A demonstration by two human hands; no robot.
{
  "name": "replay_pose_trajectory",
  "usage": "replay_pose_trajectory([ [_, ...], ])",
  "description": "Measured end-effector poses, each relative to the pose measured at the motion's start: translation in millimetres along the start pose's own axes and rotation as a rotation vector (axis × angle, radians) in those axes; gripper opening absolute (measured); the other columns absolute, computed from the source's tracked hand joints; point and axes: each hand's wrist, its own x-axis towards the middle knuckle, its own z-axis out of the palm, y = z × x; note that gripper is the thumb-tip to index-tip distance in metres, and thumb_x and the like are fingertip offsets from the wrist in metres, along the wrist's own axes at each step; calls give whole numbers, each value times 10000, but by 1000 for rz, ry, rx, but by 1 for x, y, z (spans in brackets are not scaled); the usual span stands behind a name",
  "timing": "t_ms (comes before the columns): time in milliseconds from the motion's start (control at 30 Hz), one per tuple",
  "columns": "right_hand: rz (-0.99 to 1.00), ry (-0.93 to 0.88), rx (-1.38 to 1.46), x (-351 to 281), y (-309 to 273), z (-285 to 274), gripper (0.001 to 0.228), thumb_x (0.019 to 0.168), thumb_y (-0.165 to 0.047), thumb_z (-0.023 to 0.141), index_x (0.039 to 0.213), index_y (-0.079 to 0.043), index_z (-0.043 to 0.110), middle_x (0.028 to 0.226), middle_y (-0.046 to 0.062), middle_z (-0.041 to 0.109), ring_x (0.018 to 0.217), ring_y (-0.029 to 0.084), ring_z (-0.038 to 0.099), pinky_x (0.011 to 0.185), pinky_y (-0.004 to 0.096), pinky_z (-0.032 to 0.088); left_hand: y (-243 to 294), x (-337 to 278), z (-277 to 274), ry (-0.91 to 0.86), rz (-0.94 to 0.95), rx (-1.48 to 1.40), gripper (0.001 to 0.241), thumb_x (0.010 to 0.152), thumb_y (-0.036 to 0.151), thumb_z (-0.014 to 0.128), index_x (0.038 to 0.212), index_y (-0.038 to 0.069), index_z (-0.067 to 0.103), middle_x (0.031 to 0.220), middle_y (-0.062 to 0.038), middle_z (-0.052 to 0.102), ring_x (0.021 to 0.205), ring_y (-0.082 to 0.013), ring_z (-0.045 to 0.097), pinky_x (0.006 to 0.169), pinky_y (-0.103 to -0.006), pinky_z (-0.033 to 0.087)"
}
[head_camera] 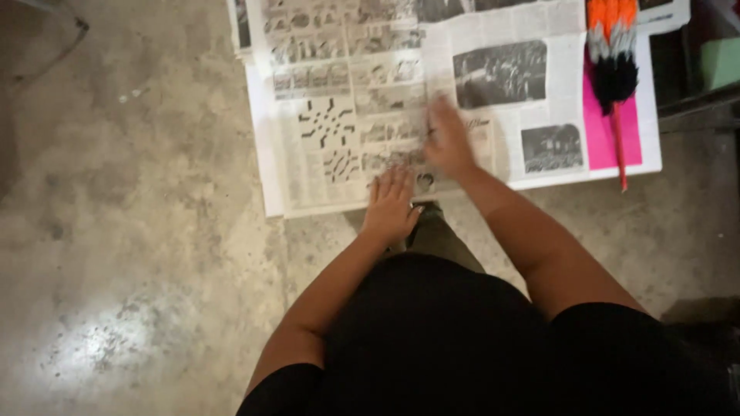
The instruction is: Dusting a stack of newspapers using a colorful feather duster.
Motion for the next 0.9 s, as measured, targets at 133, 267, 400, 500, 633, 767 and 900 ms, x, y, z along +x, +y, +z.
replay_pose_trajectory([
  [133, 164, 110, -170, -36, -6, -45, 593, 909, -150, 738, 1454, -47, 530, 1425, 215, 537, 1374, 451, 477, 1150, 560, 353, 0, -16, 1, 79, 180, 151, 794, 1009, 508, 499, 1668, 211, 171, 1730, -114, 98, 1590, -380, 84, 1226, -665, 151],
  [267, 487, 75, -510, -92, 53, -83, 656, 871, -78, 688, 1512, -86, 546, 1545, 259, 376, 1345, 457, 436, 1055, 557, 447, 18, -13, -17, 2, 127, 258, 850, 945, 467, 619, 1643, 256, 183, 1699, -133, 146, 1537, -410, 170, 1181, -690, 194],
  [400, 857, -307, -644, -119, 87, -143, 691, 995, -332, 688, 1617, -329, 387, 1620, 202, 292, 1360, 431, 443, 1086, 575, 425, 56, -3, -64, -153, 26, 173, 744, 993, 511, 549, 1620, 264, 237, 1621, -218, 291, 1473, -516, 224, 1129, -734, 240],
  [500, 581, -372, -670, -135, 126, -176, 594, 988, -230, 669, 1556, -145, 517, 1459, 203, 552, 1245, 405, 548, 983, 549, 500, 68, 4, -67, -249, -3, 270, 771, 949, 98, 552, 1636, 207, 218, 1654, -255, 160, 1456, -566, 164, 1145, -720, 257],
  [633, 688, 88, -570, -119, 84, -218, 326, 865, 18, 760, 1168, -100, 740, 1327, 128, 590, 1114, 284, 618, 982, 424, 508, 56, 11, 9, 23, -10, 307, 698, 916, 161, 590, 1572, 194, 355, 1589, -320, 263, 1426, -613, 253, 1068, -755, 349],
  [767, 919, -76, -684, -145, 151, -225, 661, 1028, -84, 648, 1602, -70, 318, 1500, 265, 446, 1237, 403, 540, 976, 494, 535, 68, 19, 29, 255, 36, 371, 543, 939, 212, 551, 1448, 33, 495, 1606, -235, 301, 1477, -433, 306, 1124, -656, 344],
  [900, 730, -44, -655, -159, 178, -230, 543, 960, -109, 718, 1485, -97, 578, 1121, 195, 704, 917, 375, 689, 762, 484, 569, 82, 21, 23, 69, -10, 325, 631, 948, 174, 496, 1533, -7, 343, 1668, -217, 188, 1533, -393, 212, 1190, -611, 276],
])
